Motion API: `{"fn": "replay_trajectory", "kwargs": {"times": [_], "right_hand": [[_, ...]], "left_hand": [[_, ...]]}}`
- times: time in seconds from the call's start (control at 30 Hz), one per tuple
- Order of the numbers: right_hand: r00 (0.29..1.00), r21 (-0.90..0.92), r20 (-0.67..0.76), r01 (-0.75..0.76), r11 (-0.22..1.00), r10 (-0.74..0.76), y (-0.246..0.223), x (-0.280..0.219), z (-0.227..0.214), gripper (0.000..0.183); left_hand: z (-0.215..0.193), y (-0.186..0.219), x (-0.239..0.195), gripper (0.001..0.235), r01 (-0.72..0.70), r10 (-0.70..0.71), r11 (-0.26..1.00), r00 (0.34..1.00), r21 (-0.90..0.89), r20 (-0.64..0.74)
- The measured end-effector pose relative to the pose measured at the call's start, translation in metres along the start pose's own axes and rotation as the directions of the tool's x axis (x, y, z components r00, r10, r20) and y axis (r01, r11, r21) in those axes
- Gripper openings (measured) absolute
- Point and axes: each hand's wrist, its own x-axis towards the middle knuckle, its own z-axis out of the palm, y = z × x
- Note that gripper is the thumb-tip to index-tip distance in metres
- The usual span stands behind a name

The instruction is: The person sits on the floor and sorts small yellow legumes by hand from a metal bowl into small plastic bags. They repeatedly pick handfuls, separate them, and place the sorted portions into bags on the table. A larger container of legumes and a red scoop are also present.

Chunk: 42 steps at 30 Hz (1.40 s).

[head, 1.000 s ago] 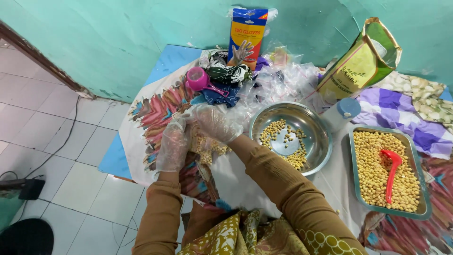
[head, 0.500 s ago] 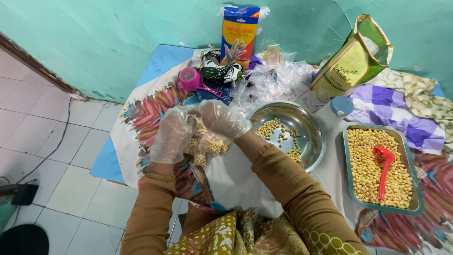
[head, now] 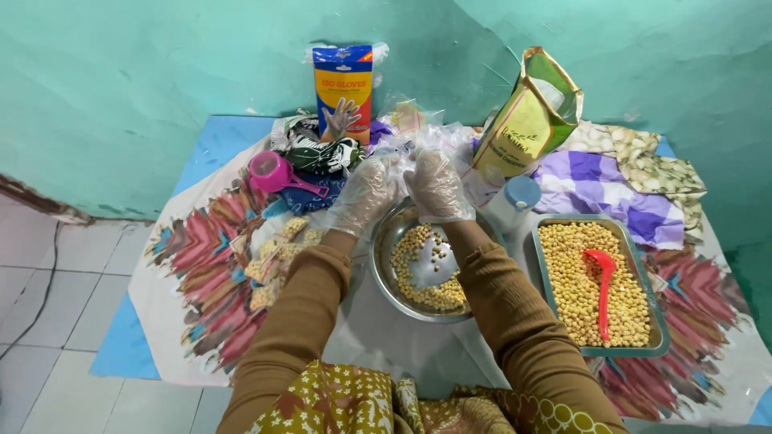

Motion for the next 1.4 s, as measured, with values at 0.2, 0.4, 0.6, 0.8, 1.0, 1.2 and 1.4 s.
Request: {"fn": "replay_trajectory", "kwargs": {"times": [0.2, 0.4, 0.6, 0.8, 1.0, 1.2, 1.4], "right_hand": [[0.981, -0.093, 0.127, -0.138, 0.986, 0.15, 0.022, -0.004, -0.005, 0.038], [0.986, -0.045, 0.057, -0.152, 0.987, 0.155, 0.063, 0.012, 0.033, 0.025], [0.986, 0.215, -0.1, -0.106, 0.971, 0.13, -0.003, -0.008, -0.04, 0.028], [0.986, 0.345, -0.115, 0.153, 0.926, -0.12, -0.034, -0.072, -0.096, 0.029], [0.979, 0.494, -0.039, 0.192, 0.848, -0.198, -0.028, -0.12, -0.109, 0.033], [0.992, 0.546, -0.056, 0.128, 0.828, -0.117, -0.001, -0.123, -0.09, 0.035], [1.0, 0.761, -0.014, 0.0, 0.649, 0.018, 0.001, -0.128, -0.08, 0.039]], "left_hand": [[0.1, -0.075, 0.032, 0.049, 0.234, 0.161, 0.353, 0.939, -0.906, 0.305], [0.071, -0.064, -0.018, 0.059, -0.018, 0.221, 0.705, 0.956, -0.709, 0.195], [0.101, -0.049, -0.004, 0.068, -0.082, 0.111, 0.985, 0.974, 0.151, -0.196], [-0.015, 0.053, -0.074, 0.079, -0.052, 0.096, 0.986, 0.953, 0.156, -0.289], [-0.027, 0.065, -0.094, 0.021, 0.19, -0.137, 0.967, 0.949, -0.172, 0.283], [-0.098, 0.11, -0.106, 0.021, 0.221, -0.09, 0.866, 0.951, -0.449, 0.294], [-0.094, 0.105, -0.115, 0.014, -0.001, -0.067, 0.849, 0.992, -0.528, -0.109]]}}
